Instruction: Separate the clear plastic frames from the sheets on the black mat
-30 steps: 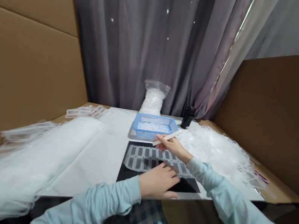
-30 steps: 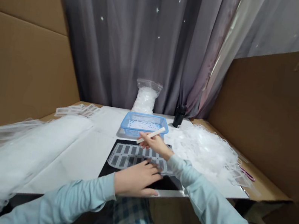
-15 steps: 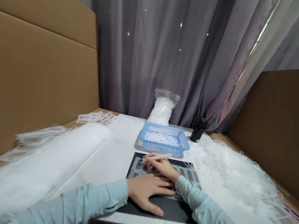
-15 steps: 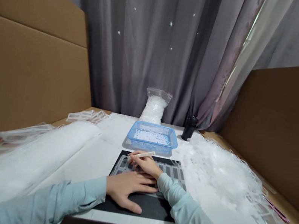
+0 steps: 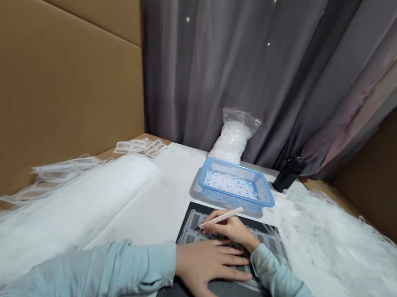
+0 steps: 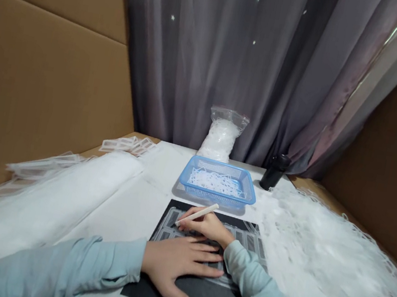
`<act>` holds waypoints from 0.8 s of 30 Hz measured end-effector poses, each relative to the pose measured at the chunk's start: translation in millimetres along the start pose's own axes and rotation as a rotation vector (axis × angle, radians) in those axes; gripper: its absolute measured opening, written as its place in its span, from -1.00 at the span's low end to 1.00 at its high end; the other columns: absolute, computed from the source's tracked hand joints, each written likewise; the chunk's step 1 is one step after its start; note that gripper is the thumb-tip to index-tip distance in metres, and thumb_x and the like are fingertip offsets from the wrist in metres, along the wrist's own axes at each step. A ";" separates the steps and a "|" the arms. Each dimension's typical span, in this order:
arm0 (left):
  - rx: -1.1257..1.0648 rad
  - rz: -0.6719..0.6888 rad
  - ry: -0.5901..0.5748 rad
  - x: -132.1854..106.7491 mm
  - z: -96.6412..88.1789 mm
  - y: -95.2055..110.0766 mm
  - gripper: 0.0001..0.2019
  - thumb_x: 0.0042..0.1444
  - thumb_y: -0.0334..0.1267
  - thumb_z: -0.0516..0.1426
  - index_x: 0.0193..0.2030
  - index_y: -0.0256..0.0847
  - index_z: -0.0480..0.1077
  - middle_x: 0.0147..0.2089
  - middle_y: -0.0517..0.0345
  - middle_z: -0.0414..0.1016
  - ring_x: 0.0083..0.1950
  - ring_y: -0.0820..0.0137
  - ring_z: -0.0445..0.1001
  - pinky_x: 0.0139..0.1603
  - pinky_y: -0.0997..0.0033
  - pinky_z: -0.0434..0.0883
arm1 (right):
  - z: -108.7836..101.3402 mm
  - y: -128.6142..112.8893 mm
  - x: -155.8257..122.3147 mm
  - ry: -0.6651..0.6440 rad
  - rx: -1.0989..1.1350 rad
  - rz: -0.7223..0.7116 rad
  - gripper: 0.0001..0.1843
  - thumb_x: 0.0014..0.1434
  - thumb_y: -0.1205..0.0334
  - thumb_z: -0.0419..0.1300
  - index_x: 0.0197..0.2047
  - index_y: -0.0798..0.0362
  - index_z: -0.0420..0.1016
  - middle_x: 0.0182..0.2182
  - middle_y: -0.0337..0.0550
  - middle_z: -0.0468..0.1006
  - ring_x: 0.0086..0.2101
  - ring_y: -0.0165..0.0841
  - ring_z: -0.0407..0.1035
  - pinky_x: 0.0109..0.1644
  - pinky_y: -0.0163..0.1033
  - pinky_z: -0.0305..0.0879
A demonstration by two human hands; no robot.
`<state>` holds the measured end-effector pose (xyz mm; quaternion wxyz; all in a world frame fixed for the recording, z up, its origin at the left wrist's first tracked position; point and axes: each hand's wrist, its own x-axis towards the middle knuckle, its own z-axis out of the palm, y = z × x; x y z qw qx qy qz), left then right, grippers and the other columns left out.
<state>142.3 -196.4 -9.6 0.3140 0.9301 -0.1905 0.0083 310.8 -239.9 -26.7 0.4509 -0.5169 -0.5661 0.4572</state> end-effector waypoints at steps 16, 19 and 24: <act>0.025 0.010 0.018 1.0 1.9 -1.9 -0.23 0.22 0.25 0.08 0.45 -0.11 0.10 0.49 -0.01 0.06 0.51 0.14 0.02 0.52 0.13 -0.13 | 3.4 -1.4 -6.1 0.016 -0.114 -0.032 -0.68 0.17 0.01 0.34 -0.21 0.12 0.60 -0.34 -0.08 0.67 -0.29 -0.26 0.59 -0.22 -0.23 0.51; 0.013 -0.001 0.009 1.1 2.2 -2.3 -0.23 0.21 0.25 0.09 0.44 -0.11 0.11 0.49 0.00 0.07 0.50 0.14 0.05 0.51 0.13 -0.09 | 4.6 -3.1 -7.4 0.015 -0.193 -0.095 -0.72 0.23 0.03 0.28 -0.20 0.10 0.60 -0.35 -0.10 0.67 -0.31 -0.28 0.58 -0.25 -0.26 0.50; 0.001 -0.001 0.011 0.7 3.6 -4.9 -0.21 0.19 0.27 0.10 0.44 -0.12 0.13 0.48 0.04 0.12 0.49 0.11 0.08 0.50 0.16 -0.03 | 11.3 -12.4 -13.0 0.017 -0.392 -0.300 -0.78 0.30 0.08 0.22 -0.21 0.04 0.61 -0.25 -0.08 0.64 -0.21 -0.27 0.52 -0.10 -0.17 0.46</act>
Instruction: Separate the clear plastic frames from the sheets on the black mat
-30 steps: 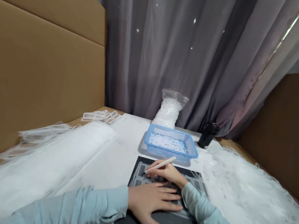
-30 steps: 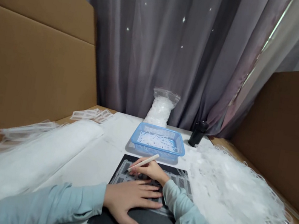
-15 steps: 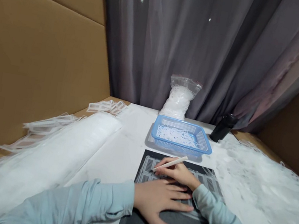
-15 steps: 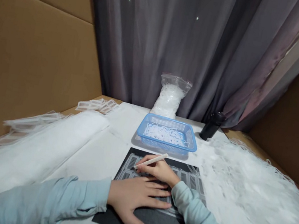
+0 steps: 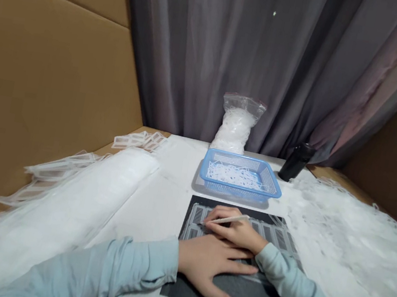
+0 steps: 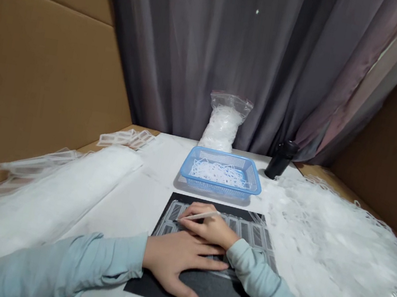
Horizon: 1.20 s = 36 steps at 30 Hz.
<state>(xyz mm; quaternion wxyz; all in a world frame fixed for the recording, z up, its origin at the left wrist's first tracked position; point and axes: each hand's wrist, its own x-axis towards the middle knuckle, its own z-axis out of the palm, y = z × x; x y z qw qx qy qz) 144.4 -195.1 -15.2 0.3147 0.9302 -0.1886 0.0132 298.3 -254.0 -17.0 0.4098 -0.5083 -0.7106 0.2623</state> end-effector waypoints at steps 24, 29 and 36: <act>0.057 0.062 0.010 2.6 -4.2 1.3 -0.26 0.21 0.24 0.11 0.42 -0.11 0.17 0.45 0.03 0.19 0.48 0.13 0.11 0.51 0.22 -0.03 | 2.9 5.9 -6.4 -0.043 -0.380 -0.277 -0.61 0.24 0.25 0.10 0.13 0.11 0.38 0.10 0.13 0.50 0.16 -0.08 0.34 0.22 0.00 0.32; 0.090 0.066 0.000 3.0 -4.7 2.0 -0.24 0.23 0.27 0.06 0.42 -0.17 0.17 0.46 -0.02 0.16 0.49 0.11 0.08 0.52 0.17 -0.09 | 4.9 15.7 -3.9 0.228 -0.390 -0.048 -0.76 0.42 0.19 -0.05 -0.03 0.04 0.40 -0.14 0.04 0.56 -0.14 -0.19 0.47 -0.04 -0.10 0.40; 0.071 -0.016 -0.062 1.4 -6.2 5.2 -0.22 0.24 0.29 0.03 0.46 -0.12 0.07 0.50 0.00 0.05 0.52 0.12 -0.03 0.53 0.05 -0.26 | -7.0 27.6 -4.1 0.491 -0.341 0.141 -0.76 0.42 0.13 -0.06 -0.26 -0.02 0.32 -0.42 -0.17 0.49 -0.41 -0.27 0.41 -0.27 -0.22 0.29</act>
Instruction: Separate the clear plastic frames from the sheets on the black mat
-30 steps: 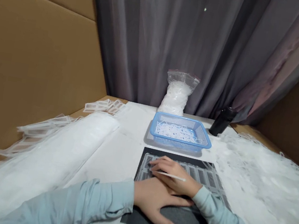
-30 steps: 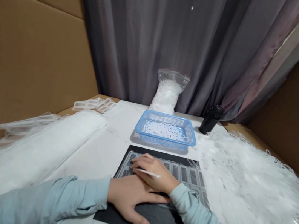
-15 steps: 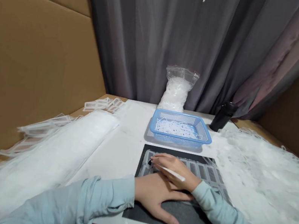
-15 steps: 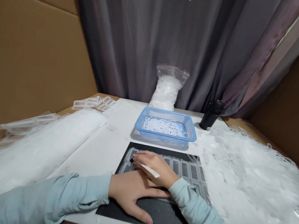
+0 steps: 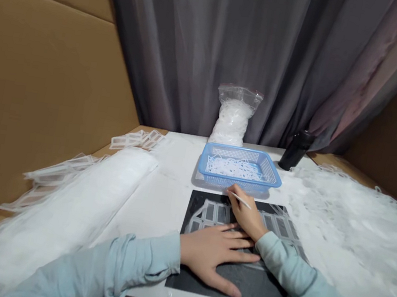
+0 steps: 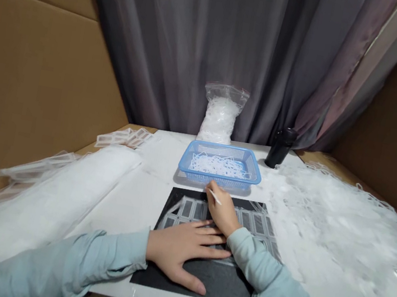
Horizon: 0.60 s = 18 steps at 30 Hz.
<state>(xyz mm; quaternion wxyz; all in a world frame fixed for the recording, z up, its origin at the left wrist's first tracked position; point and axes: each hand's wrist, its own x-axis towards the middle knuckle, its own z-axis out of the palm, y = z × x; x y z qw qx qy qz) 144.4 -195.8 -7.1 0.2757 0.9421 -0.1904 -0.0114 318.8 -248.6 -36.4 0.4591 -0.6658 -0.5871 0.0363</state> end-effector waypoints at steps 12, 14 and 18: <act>0.012 0.012 0.013 0.3 0.4 0.5 -0.24 0.26 0.26 0.03 0.46 -0.13 0.08 0.51 0.02 0.03 0.53 0.15 -0.04 0.54 0.10 -0.24 | -24.7 -16.8 -12.9 -0.246 0.326 0.080 -0.66 0.31 -0.09 0.14 -0.25 0.02 0.49 -0.17 -0.08 0.60 -0.09 -0.23 0.50 0.05 -0.13 0.41; 0.014 0.012 0.026 0.4 1.5 -0.1 -0.25 0.26 0.26 0.03 0.45 -0.13 0.09 0.50 0.03 0.05 0.52 0.15 -0.02 0.53 0.11 -0.18 | -26.0 -19.0 -16.7 -0.342 0.385 0.097 -0.65 0.30 -0.10 0.16 -0.24 0.03 0.50 -0.17 -0.08 0.62 -0.12 -0.23 0.53 -0.01 -0.14 0.46; -0.001 0.007 0.036 0.2 2.2 -0.6 -0.24 0.25 0.28 0.01 0.44 -0.13 0.11 0.49 0.03 0.09 0.52 0.14 0.00 0.52 0.10 -0.15 | -25.6 -18.4 -20.3 -0.434 0.424 0.137 -0.67 0.30 -0.08 0.18 -0.18 0.04 0.51 -0.12 -0.05 0.64 -0.08 -0.22 0.53 -0.01 -0.12 0.47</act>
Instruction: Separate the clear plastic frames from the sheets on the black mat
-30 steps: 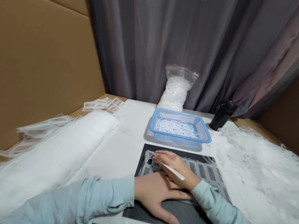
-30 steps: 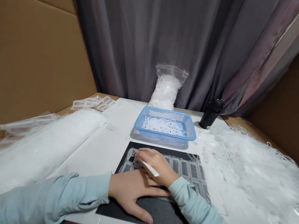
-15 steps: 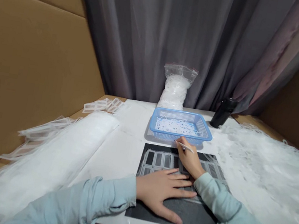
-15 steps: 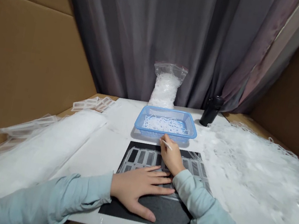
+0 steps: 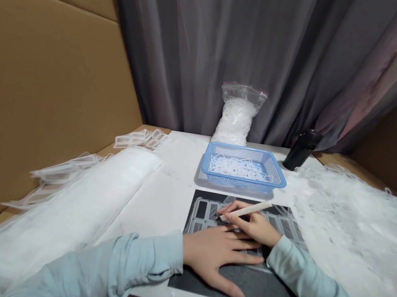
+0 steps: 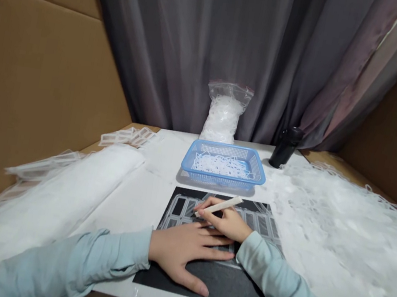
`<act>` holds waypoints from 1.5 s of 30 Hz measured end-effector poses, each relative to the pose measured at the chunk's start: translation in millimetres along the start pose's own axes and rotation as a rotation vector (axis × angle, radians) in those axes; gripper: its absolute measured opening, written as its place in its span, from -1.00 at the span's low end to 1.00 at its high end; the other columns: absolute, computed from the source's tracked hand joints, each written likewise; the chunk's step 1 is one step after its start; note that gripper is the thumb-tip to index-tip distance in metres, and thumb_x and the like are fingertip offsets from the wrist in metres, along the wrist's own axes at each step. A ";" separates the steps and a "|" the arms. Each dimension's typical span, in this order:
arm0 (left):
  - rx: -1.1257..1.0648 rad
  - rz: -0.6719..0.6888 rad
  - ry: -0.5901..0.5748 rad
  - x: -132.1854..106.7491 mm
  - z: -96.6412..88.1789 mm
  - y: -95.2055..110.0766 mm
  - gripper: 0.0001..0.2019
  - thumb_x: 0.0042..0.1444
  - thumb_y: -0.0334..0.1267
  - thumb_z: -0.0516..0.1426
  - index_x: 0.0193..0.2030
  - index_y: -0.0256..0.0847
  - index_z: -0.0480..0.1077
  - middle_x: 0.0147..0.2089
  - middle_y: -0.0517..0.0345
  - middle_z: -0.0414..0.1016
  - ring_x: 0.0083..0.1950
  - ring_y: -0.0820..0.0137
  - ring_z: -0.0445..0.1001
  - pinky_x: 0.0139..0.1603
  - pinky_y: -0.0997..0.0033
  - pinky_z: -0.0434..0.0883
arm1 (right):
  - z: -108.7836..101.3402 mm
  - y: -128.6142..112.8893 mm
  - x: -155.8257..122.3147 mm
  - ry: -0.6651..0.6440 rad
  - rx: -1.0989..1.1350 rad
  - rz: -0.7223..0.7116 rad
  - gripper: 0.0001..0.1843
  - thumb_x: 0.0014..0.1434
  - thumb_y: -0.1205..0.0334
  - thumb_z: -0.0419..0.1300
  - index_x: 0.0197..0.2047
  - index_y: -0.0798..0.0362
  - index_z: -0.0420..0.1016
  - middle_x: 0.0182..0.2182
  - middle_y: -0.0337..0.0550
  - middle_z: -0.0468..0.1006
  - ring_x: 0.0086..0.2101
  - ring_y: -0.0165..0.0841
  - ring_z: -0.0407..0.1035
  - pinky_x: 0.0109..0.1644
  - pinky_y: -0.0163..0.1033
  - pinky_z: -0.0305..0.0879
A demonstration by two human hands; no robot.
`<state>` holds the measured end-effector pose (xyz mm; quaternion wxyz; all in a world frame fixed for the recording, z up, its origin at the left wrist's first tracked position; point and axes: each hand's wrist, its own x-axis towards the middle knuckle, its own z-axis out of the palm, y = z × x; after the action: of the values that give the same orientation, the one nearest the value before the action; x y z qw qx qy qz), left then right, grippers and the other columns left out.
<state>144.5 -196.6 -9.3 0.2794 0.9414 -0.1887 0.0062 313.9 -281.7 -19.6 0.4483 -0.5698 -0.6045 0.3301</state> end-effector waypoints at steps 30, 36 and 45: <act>0.048 0.023 -0.014 0.5 -0.3 -1.8 -0.26 0.24 0.25 0.05 0.42 -0.16 0.15 0.47 -0.01 0.14 0.49 0.11 0.08 0.53 0.14 -0.13 | 0.7 5.0 7.3 0.098 -0.550 -0.220 -0.65 0.43 0.04 -0.04 -0.09 0.00 0.52 -0.21 -0.02 0.60 -0.20 -0.21 0.45 -0.06 -0.12 0.30; 0.018 -0.006 -0.056 -0.6 -5.5 3.8 -0.25 0.28 0.24 0.02 0.47 -0.12 0.02 0.53 0.07 -0.07 0.54 0.14 -0.10 0.54 0.07 -0.33 | -21.5 19.7 6.7 0.411 -0.552 -0.065 -0.69 0.42 0.05 -0.07 -0.18 -0.01 0.41 -0.31 -0.06 0.56 -0.30 -0.17 0.46 -0.19 -0.14 0.29; -0.036 -0.007 -0.062 -0.8 -7.7 4.6 -0.25 0.28 0.24 0.02 0.47 -0.12 0.03 0.53 0.09 -0.10 0.55 0.18 -0.15 0.53 0.08 -0.39 | -40.4 17.1 0.4 0.412 -0.287 0.007 -0.61 0.33 -0.14 0.07 -0.27 0.00 0.45 -0.29 -0.08 0.56 -0.23 -0.20 0.45 -0.11 -0.11 0.38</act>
<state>142.9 -195.7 -0.5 0.2902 0.9367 -0.1940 -0.0272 357.7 -283.6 -19.7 0.4753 -0.6849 -0.5392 0.1191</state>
